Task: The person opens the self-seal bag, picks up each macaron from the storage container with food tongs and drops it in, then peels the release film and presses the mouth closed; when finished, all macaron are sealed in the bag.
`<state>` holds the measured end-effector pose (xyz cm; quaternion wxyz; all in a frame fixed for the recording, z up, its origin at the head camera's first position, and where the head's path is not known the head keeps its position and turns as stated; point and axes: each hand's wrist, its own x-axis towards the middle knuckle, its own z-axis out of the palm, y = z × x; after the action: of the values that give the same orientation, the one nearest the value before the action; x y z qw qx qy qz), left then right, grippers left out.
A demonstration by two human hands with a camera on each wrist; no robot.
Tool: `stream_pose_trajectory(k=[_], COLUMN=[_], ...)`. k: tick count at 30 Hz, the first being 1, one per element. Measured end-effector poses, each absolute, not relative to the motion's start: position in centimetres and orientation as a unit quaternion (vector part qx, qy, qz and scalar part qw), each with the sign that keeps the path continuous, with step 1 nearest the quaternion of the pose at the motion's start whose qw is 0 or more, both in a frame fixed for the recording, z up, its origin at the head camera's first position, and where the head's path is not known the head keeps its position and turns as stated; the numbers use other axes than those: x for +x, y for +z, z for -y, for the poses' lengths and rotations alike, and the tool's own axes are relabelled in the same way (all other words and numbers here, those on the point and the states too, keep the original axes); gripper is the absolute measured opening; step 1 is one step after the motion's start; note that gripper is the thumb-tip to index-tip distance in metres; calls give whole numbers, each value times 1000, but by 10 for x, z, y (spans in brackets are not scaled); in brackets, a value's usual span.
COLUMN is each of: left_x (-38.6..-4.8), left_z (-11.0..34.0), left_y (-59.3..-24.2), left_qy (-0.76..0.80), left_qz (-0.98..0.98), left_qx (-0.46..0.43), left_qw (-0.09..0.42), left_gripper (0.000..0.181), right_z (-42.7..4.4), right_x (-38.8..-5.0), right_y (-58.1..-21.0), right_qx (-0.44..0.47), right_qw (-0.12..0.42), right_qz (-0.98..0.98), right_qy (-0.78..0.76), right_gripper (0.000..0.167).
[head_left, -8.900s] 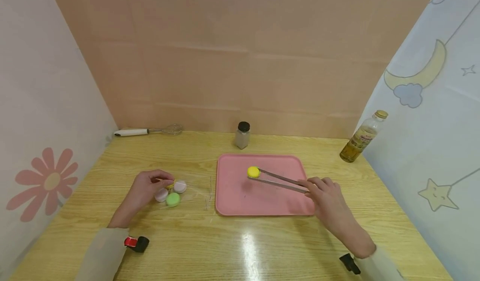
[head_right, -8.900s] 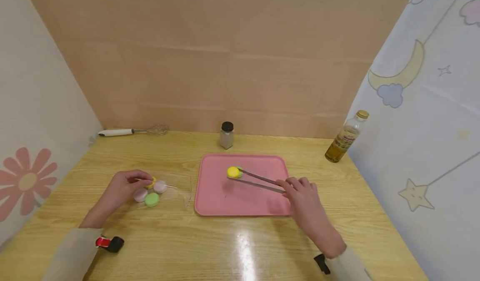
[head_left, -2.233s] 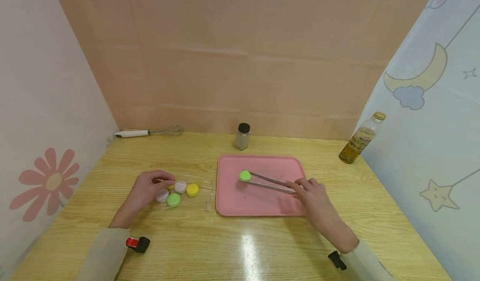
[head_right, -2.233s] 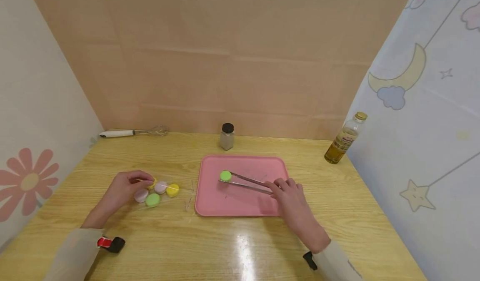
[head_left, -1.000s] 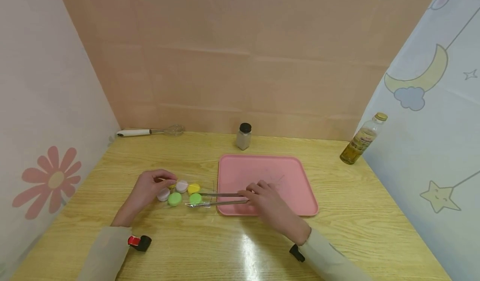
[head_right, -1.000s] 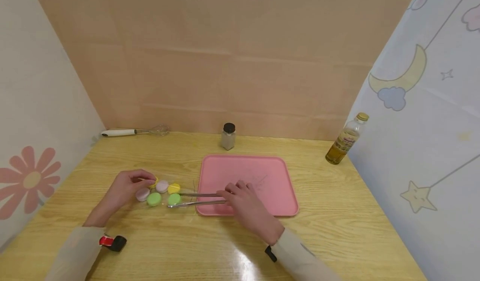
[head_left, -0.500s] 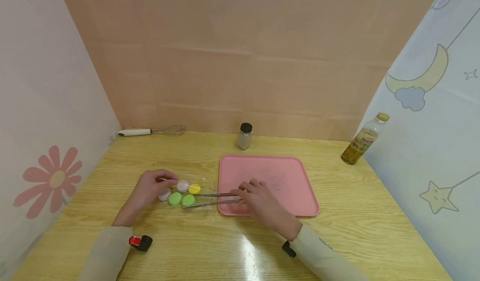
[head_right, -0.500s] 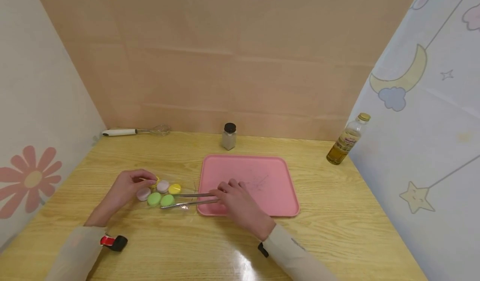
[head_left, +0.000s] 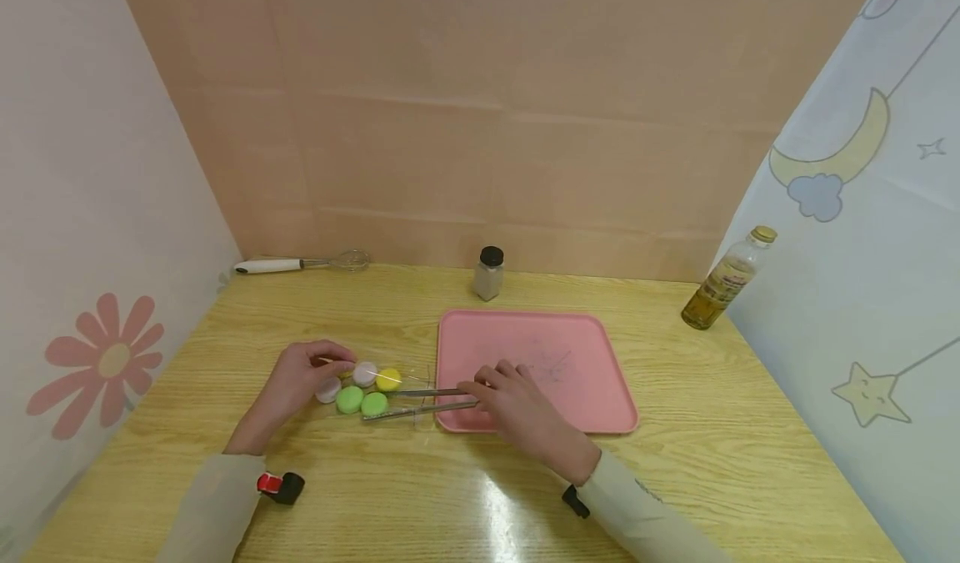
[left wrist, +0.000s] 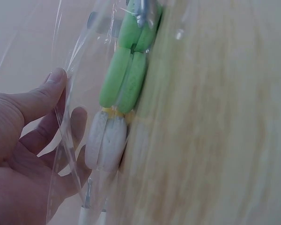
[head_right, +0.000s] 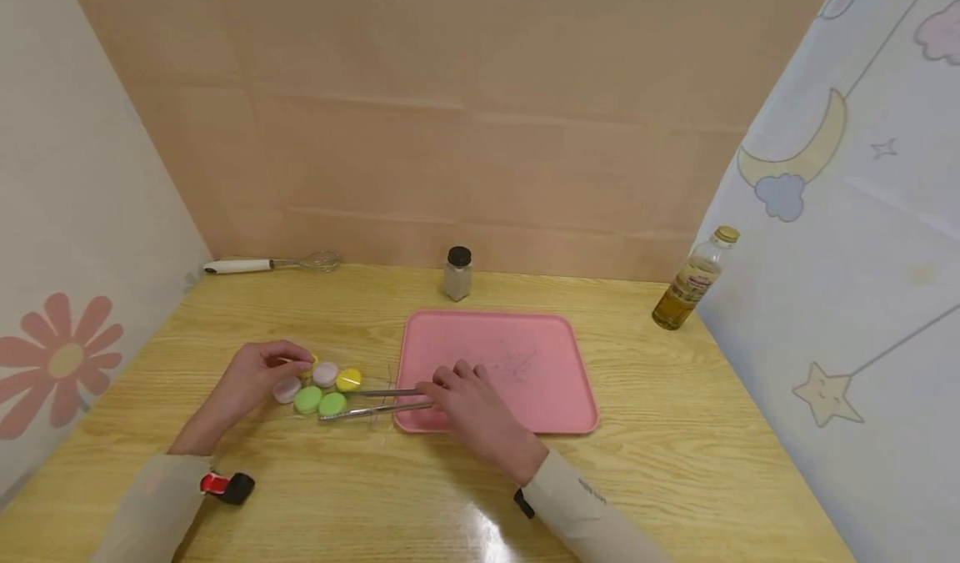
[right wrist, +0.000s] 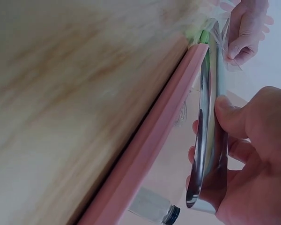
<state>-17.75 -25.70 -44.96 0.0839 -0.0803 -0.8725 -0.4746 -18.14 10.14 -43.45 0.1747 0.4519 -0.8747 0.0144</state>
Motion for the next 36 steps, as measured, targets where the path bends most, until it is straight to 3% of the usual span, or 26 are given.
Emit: stream_pose_trajectory(k=[19,30,36], left_x=[-174,-175,-176], left_z=[257,259,259], left_y=[-447,-449,-451], left_qy=[-480,-475,-476], left_qz=[871,873,873], left_qx=[-74,-76,-75], left_qw=[73,74,73], left_gripper=[17,16,17], right_z=[-150,-210,-248], right_x=[-169,-157,-151], right_y=[-430,-433,-437], right_qx=[416,375,344], right_qw=[198,227,242], right_qz=[886,894,900], right_qy=[56,90,111], right_gripper=[47,59,52])
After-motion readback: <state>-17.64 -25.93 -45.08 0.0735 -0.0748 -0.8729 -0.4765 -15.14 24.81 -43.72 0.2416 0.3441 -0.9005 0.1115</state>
